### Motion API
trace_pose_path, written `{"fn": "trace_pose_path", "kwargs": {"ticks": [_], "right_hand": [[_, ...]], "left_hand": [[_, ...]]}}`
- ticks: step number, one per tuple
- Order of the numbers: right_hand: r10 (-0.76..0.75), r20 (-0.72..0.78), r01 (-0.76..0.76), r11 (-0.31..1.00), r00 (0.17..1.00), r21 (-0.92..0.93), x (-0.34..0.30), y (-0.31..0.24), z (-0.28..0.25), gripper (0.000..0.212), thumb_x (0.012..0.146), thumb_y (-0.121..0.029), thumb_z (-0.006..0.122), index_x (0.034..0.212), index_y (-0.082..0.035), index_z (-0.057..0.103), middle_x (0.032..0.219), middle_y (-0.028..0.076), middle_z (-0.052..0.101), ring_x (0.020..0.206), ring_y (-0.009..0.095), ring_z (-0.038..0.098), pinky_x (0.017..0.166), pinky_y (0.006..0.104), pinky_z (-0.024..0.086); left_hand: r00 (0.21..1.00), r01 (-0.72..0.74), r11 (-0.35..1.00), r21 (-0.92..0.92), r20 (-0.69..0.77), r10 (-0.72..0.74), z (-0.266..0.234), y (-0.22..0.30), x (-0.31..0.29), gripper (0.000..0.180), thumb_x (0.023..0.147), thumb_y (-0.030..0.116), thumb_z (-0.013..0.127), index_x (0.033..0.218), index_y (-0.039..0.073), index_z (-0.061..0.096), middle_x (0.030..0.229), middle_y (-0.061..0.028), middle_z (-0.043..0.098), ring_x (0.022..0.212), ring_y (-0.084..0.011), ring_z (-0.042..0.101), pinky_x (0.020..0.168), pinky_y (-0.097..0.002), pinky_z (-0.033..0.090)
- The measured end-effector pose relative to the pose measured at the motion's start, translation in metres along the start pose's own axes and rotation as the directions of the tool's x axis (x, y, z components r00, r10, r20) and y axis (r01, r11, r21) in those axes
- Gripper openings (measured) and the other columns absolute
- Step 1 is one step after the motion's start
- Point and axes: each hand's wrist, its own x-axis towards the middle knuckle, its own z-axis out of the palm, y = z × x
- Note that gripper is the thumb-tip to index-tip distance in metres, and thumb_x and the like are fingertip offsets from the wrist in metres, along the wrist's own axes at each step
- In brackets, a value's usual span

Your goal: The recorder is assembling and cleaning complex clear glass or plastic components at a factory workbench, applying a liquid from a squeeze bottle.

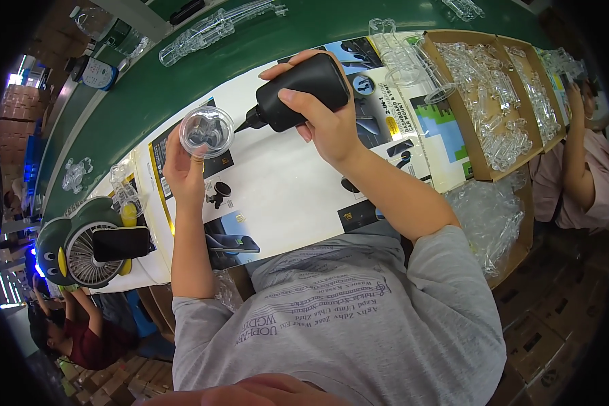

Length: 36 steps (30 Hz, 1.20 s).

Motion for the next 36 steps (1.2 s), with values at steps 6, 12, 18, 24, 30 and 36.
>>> {"fn": "trace_pose_path", "kwargs": {"ticks": [6,12,18,24,30,36], "right_hand": [[-0.012,-0.011,0.012,0.998,1.000,0.065,0.002,0.000,0.003,0.036,0.075,-0.005,0.054,0.109,-0.008,0.042,0.104,0.016,0.060,0.085,0.020,0.061,0.064,0.0260,0.054],[0.055,-0.016,-0.053,0.992,0.998,0.111,0.003,-0.005,0.003,0.036,0.075,-0.006,0.054,0.109,-0.007,0.042,0.104,0.017,0.060,0.085,0.020,0.061,0.064,0.0252,0.054],[0.039,-0.011,-0.037,0.991,0.999,0.127,0.004,-0.003,0.002,0.038,0.075,-0.006,0.054,0.110,-0.007,0.042,0.105,0.018,0.059,0.086,0.021,0.062,0.066,0.0265,0.053],[0.081,0.028,-0.084,0.992,0.996,0.098,0.003,-0.009,-0.001,0.038,0.075,-0.006,0.053,0.112,-0.008,0.042,0.108,0.018,0.058,0.089,0.023,0.061,0.070,0.0285,0.053],[0.109,0.021,-0.111,0.983,0.994,0.145,0.004,-0.008,0.000,0.039,0.076,-0.007,0.054,0.113,-0.009,0.042,0.108,0.018,0.058,0.090,0.022,0.061,0.069,0.0273,0.053],[0.143,0.033,-0.145,0.985,0.989,0.096,0.007,-0.006,-0.006,0.038,0.076,-0.007,0.053,0.113,-0.008,0.043,0.108,0.019,0.058,0.090,0.022,0.061,0.070,0.0280,0.053]], "left_hand": [[1.000,0.012,1.000,-0.006,-0.007,-0.012,-0.001,-0.002,-0.002,0.036,0.082,0.005,0.060,0.116,-0.003,0.053,0.117,-0.0149,0.055,0.112,-0.0253,0.050,0.099,-0.0355,0.035],[1.000,0.017,1.000,-0.021,0.023,-0.016,-0.002,0.002,-0.002,0.036,0.086,0.010,0.056,0.119,-0.004,0.051,0.117,-0.0152,0.055,0.110,-0.0241,0.052,0.097,-0.0344,0.037],[0.998,0.036,0.997,-0.071,0.062,-0.032,-0.003,0.004,-0.002,0.038,0.090,0.018,0.054,0.122,-0.003,0.050,0.116,-0.0150,0.056,0.109,-0.0231,0.053,0.095,-0.0340,0.039],[0.989,0.080,0.991,-0.106,0.130,-0.066,-0.007,0.007,0.000,0.041,0.090,0.021,0.053,0.122,-0.004,0.049,0.113,-0.0151,0.059,0.106,-0.0233,0.056,0.094,-0.0347,0.041],[0.961,0.205,0.958,-0.201,0.225,-0.158,-0.015,0.012,0.002,0.044,0.088,0.025,0.056,0.120,-0.005,0.051,0.108,-0.0151,0.061,0.102,-0.0230,0.058,0.092,-0.0346,0.042],[0.933,0.269,0.925,-0.267,0.309,-0.183,-0.020,0.006,0.002,0.044,0.088,0.026,0.056,0.118,-0.006,0.053,0.105,-0.0145,0.063,0.099,-0.0220,0.059,0.090,-0.0339,0.044]]}}
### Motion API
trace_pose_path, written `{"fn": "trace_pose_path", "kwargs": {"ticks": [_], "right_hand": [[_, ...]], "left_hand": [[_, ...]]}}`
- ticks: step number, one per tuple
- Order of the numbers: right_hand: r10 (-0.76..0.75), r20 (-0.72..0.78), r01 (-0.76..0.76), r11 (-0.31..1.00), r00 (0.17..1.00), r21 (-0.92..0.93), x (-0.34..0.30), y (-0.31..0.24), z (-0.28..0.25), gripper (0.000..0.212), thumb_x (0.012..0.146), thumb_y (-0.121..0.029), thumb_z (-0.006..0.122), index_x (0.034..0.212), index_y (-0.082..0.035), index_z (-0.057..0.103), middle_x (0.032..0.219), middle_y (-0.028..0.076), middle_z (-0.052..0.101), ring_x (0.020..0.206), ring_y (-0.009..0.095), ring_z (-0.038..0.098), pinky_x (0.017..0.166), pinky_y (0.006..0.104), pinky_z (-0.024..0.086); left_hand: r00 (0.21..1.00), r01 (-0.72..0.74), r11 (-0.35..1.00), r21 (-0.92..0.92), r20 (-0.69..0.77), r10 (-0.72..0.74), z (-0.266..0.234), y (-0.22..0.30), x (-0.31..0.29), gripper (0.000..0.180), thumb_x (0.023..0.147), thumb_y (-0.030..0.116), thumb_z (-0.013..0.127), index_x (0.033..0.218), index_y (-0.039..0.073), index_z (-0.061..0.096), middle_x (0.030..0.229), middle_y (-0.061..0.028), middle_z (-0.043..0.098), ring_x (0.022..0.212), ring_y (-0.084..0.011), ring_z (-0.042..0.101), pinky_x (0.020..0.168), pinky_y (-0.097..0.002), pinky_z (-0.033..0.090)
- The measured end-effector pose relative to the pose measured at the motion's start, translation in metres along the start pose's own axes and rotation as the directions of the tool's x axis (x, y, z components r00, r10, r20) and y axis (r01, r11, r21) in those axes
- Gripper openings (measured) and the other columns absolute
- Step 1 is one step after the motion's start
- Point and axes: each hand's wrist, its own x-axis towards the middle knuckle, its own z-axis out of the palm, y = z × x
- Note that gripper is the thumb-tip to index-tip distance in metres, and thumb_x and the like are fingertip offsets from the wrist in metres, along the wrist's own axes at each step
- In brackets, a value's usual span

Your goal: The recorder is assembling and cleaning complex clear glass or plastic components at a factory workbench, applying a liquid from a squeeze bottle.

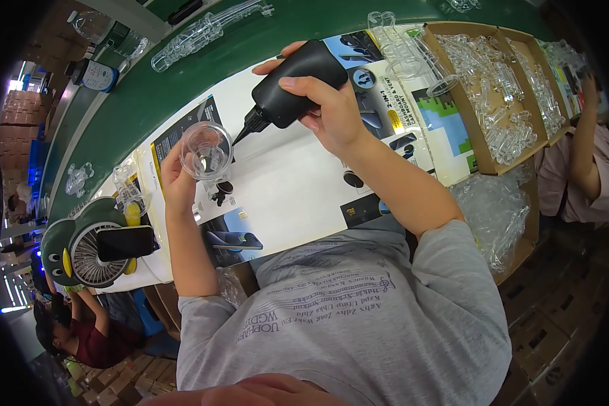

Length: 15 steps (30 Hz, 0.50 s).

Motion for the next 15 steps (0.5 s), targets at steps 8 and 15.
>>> {"fn": "trace_pose_path", "kwargs": {"ticks": [8,15], "right_hand": [[0.058,0.042,-0.058,0.998,0.997,0.000,0.0005,-0.0033,-0.0006,0.040,0.075,-0.009,0.053,0.114,-0.007,0.043,0.108,0.020,0.058,0.090,0.022,0.061,0.073,0.0306,0.054],[0.086,0.064,-0.088,0.996,0.994,0.024,0.0015,-0.0026,-0.0022,0.041,0.074,-0.010,0.055,0.114,-0.007,0.042,0.108,0.021,0.058,0.087,0.023,0.062,0.074,0.0296,0.054]], "left_hand": [[0.992,0.059,0.993,-0.104,0.114,-0.047,-0.0058,-0.0015,-0.0019,0.047,0.087,0.029,0.057,0.117,-0.007,0.053,0.101,-0.0145,0.063,0.095,-0.0218,0.060,0.088,-0.0334,0.045],[0.972,0.129,0.973,-0.191,0.219,-0.086,-0.0066,0.0021,-0.0030,0.051,0.086,0.033,0.058,0.116,-0.008,0.053,0.100,-0.0149,0.064,0.094,-0.0226,0.060,0.086,-0.0349,0.045]]}}
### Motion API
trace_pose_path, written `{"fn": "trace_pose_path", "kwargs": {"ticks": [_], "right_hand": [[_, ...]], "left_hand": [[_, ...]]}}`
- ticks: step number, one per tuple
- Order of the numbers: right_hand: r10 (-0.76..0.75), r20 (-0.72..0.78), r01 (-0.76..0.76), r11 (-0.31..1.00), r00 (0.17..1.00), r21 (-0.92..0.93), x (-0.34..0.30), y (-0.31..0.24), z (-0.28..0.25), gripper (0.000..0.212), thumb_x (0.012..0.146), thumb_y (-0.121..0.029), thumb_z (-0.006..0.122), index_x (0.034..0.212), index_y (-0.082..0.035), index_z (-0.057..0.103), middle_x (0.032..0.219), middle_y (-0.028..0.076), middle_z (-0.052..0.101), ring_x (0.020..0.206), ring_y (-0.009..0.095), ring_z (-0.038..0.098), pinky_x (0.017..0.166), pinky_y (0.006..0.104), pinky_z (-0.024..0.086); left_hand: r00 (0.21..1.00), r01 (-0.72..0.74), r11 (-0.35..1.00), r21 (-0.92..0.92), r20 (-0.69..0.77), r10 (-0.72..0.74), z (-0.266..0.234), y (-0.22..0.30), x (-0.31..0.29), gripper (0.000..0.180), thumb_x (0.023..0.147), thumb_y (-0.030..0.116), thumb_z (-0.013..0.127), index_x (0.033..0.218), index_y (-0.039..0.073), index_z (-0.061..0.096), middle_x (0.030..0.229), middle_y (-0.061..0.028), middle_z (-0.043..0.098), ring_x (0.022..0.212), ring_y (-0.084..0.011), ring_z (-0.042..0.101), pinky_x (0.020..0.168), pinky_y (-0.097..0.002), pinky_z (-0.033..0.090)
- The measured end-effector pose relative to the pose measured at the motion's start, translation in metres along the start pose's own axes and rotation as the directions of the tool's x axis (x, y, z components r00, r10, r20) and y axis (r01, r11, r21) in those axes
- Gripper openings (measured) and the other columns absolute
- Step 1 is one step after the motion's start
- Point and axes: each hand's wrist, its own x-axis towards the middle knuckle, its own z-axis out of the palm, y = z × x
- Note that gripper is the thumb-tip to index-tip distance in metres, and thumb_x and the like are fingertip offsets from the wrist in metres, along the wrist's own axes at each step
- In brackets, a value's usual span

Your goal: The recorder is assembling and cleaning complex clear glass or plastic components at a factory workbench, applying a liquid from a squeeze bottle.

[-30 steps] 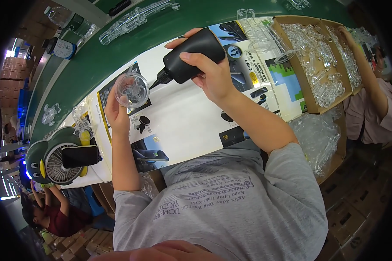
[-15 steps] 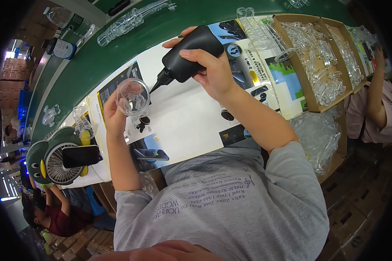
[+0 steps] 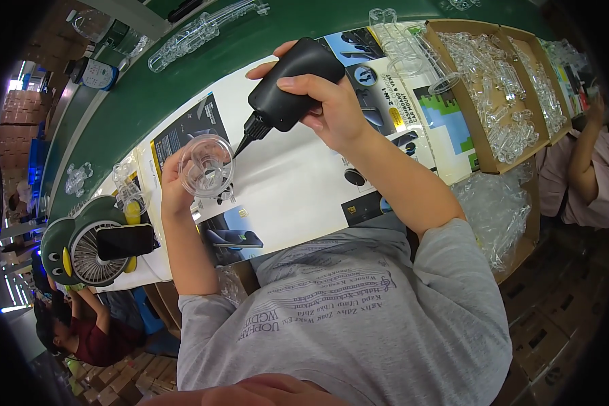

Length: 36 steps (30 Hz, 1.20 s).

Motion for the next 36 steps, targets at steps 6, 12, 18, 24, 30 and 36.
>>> {"fn": "trace_pose_path", "kwargs": {"ticks": [6,12,18,24,30,36], "right_hand": [[0.002,0.018,-0.002,1.000,1.000,0.004,0.000,0.000,0.000,0.042,0.074,-0.010,0.055,0.114,-0.006,0.042,0.108,0.021,0.058,0.084,0.023,0.063,0.070,0.0274,0.054],[0.015,0.052,-0.015,1.000,0.999,0.012,0.000,-0.002,0.000,0.042,0.074,-0.009,0.055,0.114,-0.006,0.042,0.108,0.021,0.058,0.084,0.023,0.064,0.067,0.0256,0.054],[-0.006,0.053,0.005,1.000,0.999,0.007,0.000,0.001,-0.001,0.042,0.074,-0.009,0.054,0.114,-0.006,0.043,0.107,0.022,0.058,0.084,0.024,0.064,0.070,0.0278,0.054],[-0.002,0.051,0.001,1.000,0.999,0.014,0.000,0.001,0.000,0.042,0.074,-0.009,0.054,0.114,-0.006,0.043,0.107,0.022,0.058,0.085,0.025,0.064,0.073,0.0307,0.054],[0.000,0.066,0.000,1.000,0.998,-0.003,0.000,0.000,0.000,0.042,0.073,-0.008,0.054,0.113,-0.006,0.043,0.107,0.022,0.058,0.087,0.025,0.063,0.075,0.0321,0.054],[-0.001,0.077,0.002,1.000,0.997,-0.017,0.000,0.000,-0.001,0.042,0.073,-0.008,0.054,0.113,-0.006,0.043,0.107,0.022,0.058,0.087,0.025,0.064,0.075,0.0317,0.054]], "left_hand": [[0.997,0.033,0.999,-0.030,0.066,-0.031,-0.003,0.000,-0.003,0.051,0.086,0.035,0.057,0.113,-0.008,0.054,0.099,-0.0143,0.064,0.092,-0.0217,0.060,0.085,-0.0337,0.045],[0.995,0.049,0.999,-0.012,0.088,-0.048,-0.003,0.001,-0.005,0.047,0.087,0.035,0.057,0.109,-0.007,0.058,0.096,-0.0138,0.064,0.089,-0.0206,0.061,0.082,-0.0322,0.046],[0.989,0.070,0.997,-0.021,0.135,-0.066,-0.002,0.004,-0.004,0.044,0.088,0.033,0.055,0.105,-0.007,0.059,0.094,-0.0137,0.065,0.087,-0.0206,0.061,0.079,-0.0316,0.047],[0.980,0.095,0.995,-0.027,0.179,-0.089,0.001,0.009,-0.003,0.042,0.088,0.031,0.055,0.102,-0.008,0.059,0.093,-0.0141,0.064,0.086,-0.0213,0.060,0.080,-0.0319,0.046],[0.965,0.125,0.988,-0.090,0.243,-0.100,0.001,0.005,-0.003,0.039,0.088,0.027,0.056,0.102,-0.009,0.059,0.092,-0.0140,0.064,0.086,-0.0217,0.060,0.080,-0.0326,0.046],[0.960,0.157,0.982,-0.107,0.249,-0.127,0.002,0.007,-0.004,0.039,0.087,0.026,0.057,0.103,-0.009,0.059,0.093,-0.0141,0.063,0.086,-0.0217,0.060,0.080,-0.0327,0.046]]}}
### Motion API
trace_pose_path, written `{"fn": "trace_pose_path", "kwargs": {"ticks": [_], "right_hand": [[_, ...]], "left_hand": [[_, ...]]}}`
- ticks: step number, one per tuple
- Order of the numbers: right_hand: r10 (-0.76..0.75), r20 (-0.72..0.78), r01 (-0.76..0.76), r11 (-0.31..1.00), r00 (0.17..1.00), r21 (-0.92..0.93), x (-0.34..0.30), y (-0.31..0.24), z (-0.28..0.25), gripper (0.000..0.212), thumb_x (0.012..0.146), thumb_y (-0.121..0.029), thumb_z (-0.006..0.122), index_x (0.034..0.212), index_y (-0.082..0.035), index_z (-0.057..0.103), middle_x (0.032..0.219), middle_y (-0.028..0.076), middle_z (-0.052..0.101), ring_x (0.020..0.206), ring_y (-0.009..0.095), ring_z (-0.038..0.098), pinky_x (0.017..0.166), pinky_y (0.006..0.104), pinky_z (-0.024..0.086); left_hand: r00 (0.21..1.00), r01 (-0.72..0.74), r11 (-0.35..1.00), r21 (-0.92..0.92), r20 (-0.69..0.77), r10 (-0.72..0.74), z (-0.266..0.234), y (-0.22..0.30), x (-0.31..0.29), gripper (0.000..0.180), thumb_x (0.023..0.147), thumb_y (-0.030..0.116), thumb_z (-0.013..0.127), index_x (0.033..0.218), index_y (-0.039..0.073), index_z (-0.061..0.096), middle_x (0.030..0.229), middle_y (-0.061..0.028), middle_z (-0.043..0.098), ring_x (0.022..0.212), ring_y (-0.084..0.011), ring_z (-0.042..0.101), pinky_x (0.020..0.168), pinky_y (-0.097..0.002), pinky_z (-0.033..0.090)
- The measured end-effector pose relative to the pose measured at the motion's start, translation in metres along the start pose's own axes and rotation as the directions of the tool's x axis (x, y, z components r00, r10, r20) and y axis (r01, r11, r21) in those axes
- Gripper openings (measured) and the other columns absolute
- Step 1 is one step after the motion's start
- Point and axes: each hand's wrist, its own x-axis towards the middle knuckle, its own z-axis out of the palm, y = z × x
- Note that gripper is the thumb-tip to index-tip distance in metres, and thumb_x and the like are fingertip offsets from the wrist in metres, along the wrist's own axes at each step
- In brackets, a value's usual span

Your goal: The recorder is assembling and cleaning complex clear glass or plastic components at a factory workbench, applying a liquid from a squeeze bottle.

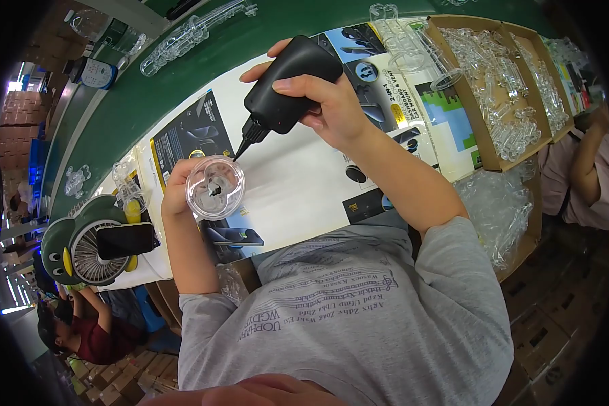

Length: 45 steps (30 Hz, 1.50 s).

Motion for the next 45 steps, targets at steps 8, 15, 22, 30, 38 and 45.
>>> {"fn": "trace_pose_path", "kwargs": {"ticks": [8,15,22,30,38,45], "right_hand": [[0.003,0.004,-0.003,1.000,1.000,-0.013,-0.0005,-0.0012,0.0007,0.041,0.074,-0.009,0.054,0.113,-0.006,0.043,0.107,0.021,0.058,0.087,0.025,0.064,0.075,0.0315,0.054],[0.004,0.014,-0.003,0.999,1.000,-0.032,-0.0003,-0.0011,0.0012,0.041,0.073,-0.010,0.055,0.113,-0.006,0.043,0.106,0.021,0.059,0.088,0.024,0.063,0.076,0.0320,0.054],[-0.014,0.012,0.014,0.999,1.000,-0.044,-0.0007,-0.0012,0.0021,0.041,0.073,-0.010,0.055,0.113,-0.006,0.044,0.106,0.021,0.059,0.087,0.024,0.064,0.076,0.0322,0.054],[-0.009,0.013,0.010,0.999,1.000,-0.036,-0.0009,-0.0004,0.0020,0.041,0.073,-0.010,0.056,0.112,-0.006,0.044,0.105,0.021,0.060,0.086,0.024,0.064,0.072,0.0312,0.055],[0.003,0.036,0.000,0.996,0.999,-0.085,-0.0026,-0.0058,0.0035,0.041,0.073,-0.010,0.055,0.112,-0.007,0.043,0.103,0.020,0.060,0.084,0.022,0.064,0.064,0.0269,0.054],[-0.011,0.051,0.017,0.993,0.999,-0.115,-0.0017,-0.0028,0.0043,0.041,0.072,-0.011,0.055,0.111,-0.006,0.043,0.102,0.021,0.061,0.083,0.019,0.064,0.060,0.0225,0.053]], "left_hand": [[1.000,0.015,1.000,0.024,0.004,-0.015,0.0022,0.0015,0.0001,0.041,0.087,0.028,0.058,0.102,-0.010,0.059,0.093,-0.0153,0.063,0.086,-0.0226,0.060,0.080,-0.0335,0.046],[0.999,0.021,0.999,0.024,0.040,-0.022,0.0014,0.0027,0.0013,0.043,0.087,0.029,0.057,0.105,-0.010,0.058,0.092,-0.0156,0.063,0.086,-0.0233,0.060,0.079,-0.0344,0.047],[0.997,0.009,1.000,0.001,0.081,-0.009,0.0025,0.0032,0.0024,0.043,0.088,0.029,0.056,0.108,-0.009,0.057,0.092,-0.0162,0.063,0.086,-0.0230,0.060,0.079,-0.0353,0.047],[0.996,-0.011,1.000,0.013,0.089,0.010,0.0038,0.0027,0.0033,0.040,0.089,0.025,0.054,0.111,-0.008,0.057,0.092,-0.0167,0.063,0.085,-0.0230,0.060,0.079,-0.0346,0.047],[0.991,0.032,0.999,0.017,0.127,-0.034,0.0032,0.0008,0.0041,0.038,0.091,0.022,0.052,0.114,-0.008,0.055,0.094,-0.0171,0.064,0.087,-0.0222,0.061,0.080,-0.0336,0.047],[0.990,0.093,0.996,-0.002,0.105,-0.092,0.0032,-0.0001,0.0051,0.041,0.087,0.027,0.057,0.106,-0.009,0.058,0.090,-0.0152,0.064,0.082,-0.0211,0.061,0.077,-0.0321,0.048]]}}
